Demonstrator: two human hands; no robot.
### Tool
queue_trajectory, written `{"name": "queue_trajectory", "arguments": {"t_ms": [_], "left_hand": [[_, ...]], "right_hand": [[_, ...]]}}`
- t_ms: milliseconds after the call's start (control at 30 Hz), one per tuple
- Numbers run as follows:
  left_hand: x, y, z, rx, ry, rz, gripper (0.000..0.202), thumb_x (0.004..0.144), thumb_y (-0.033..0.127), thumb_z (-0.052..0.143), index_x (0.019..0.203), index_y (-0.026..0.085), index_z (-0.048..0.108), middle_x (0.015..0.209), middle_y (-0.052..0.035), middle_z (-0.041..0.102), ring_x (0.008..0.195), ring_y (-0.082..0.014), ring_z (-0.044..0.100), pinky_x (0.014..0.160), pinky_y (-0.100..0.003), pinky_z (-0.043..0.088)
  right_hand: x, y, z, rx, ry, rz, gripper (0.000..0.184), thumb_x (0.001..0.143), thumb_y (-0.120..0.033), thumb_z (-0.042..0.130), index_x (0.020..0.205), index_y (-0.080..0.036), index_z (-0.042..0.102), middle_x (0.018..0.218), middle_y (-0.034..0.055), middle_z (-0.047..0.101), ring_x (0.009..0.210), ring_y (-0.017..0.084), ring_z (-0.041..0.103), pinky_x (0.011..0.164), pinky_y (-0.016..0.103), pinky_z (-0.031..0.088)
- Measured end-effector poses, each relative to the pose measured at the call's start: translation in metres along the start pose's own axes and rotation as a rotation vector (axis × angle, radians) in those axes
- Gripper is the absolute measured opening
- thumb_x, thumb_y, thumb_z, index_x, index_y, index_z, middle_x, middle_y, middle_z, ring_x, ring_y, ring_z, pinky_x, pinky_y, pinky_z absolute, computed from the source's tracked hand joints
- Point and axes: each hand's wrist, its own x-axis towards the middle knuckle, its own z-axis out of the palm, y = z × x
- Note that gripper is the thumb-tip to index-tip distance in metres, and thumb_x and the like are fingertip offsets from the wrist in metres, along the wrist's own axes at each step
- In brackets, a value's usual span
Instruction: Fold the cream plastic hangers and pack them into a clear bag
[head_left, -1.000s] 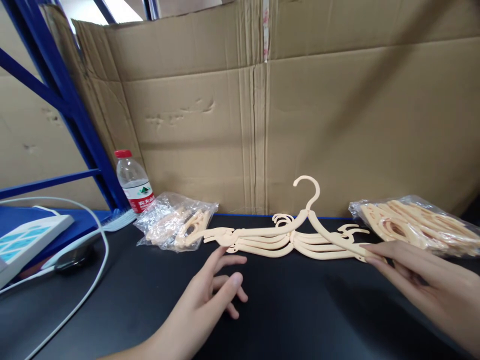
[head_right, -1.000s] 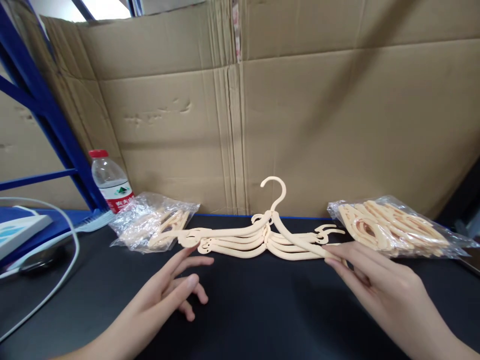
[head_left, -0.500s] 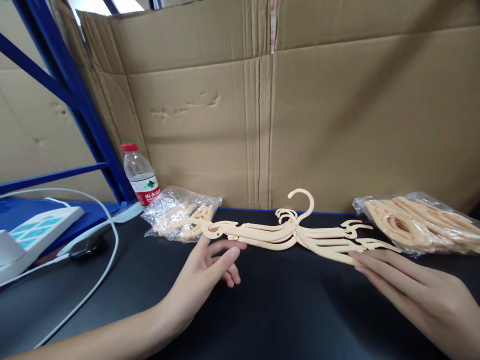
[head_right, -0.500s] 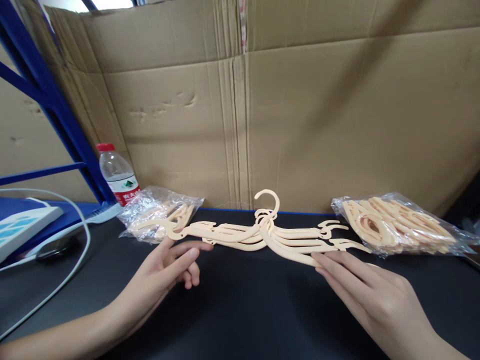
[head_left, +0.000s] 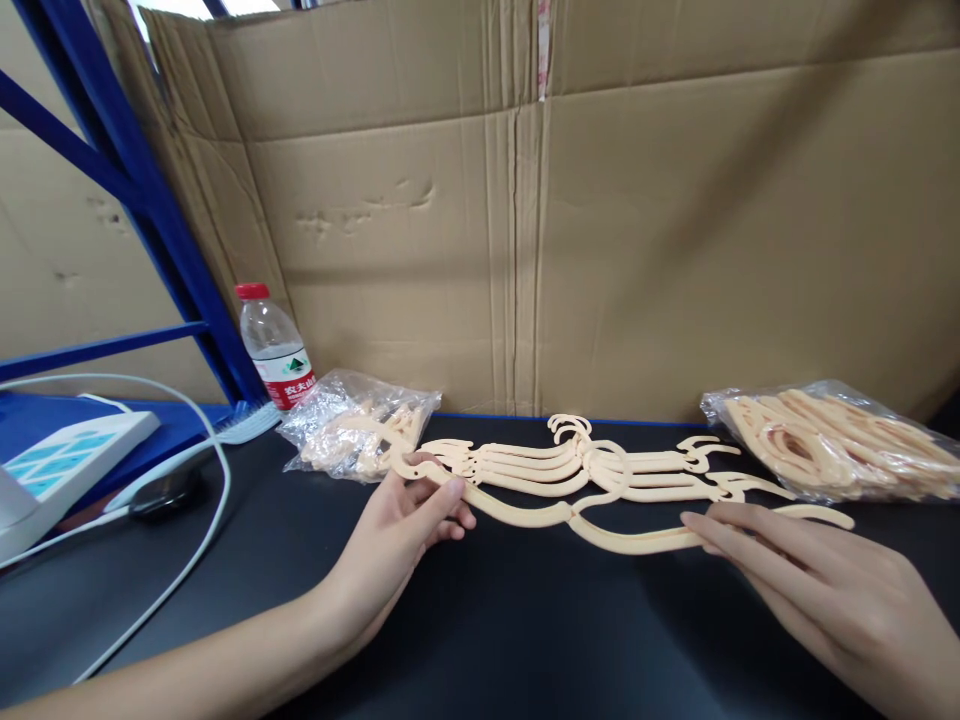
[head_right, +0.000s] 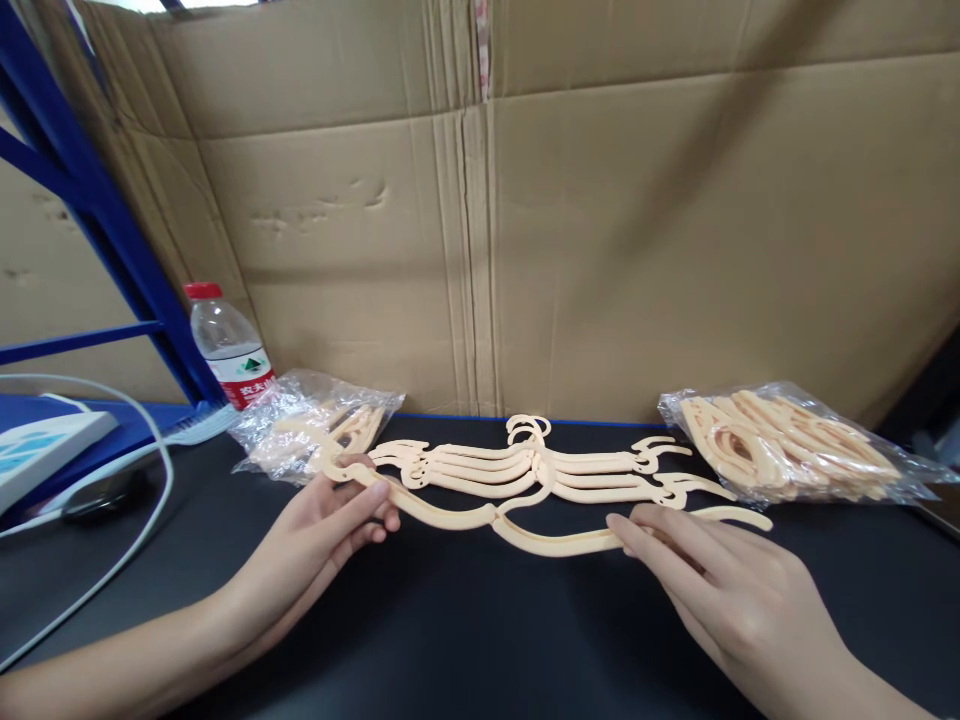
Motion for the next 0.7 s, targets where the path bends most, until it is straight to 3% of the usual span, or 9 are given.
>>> {"name": "queue_trajectory", "arguments": {"t_ms": [233,400,700], "left_hand": [[-0.0018,-0.0041,0.0014,0.139,-0.117,0.112,0.037,0.084,0.037,0.064,0.114,0.021,0.05,0.077,0.0027,0.054,0.067,-0.0109,0.057,0.062,-0.024,0.05],[-0.0013,-0.0062,-0.0028,0.189,-0.15,0.088,0.045,0.087,0.037,0.059,0.127,0.018,0.051,0.073,0.0004,0.058,0.067,-0.012,0.057,0.064,-0.024,0.049],[-0.0022,-0.0092,-0.0014,0.273,-0.087,0.117,0.034,0.08,0.039,0.066,0.102,0.014,0.066,0.073,-0.0022,0.066,0.064,-0.0129,0.06,0.062,-0.023,0.053]], "right_hand": [[0.0057,-0.0007,-0.0018,-0.047,0.041,-0.011,0.023,0.091,-0.011,0.047,0.103,-0.017,0.066,0.094,0.0082,0.072,0.078,0.021,0.068,0.075,0.033,0.048],[0.0039,0.0014,-0.0017,-0.051,0.011,0.005,0.025,0.09,-0.01,0.047,0.106,-0.017,0.065,0.097,0.0084,0.072,0.08,0.023,0.068,0.075,0.035,0.047],[0.0012,0.0029,-0.0054,-0.187,-0.013,0.005,0.037,0.084,0.0,0.049,0.116,-0.015,0.061,0.111,0.011,0.069,0.082,0.025,0.068,0.072,0.036,0.048]]}}
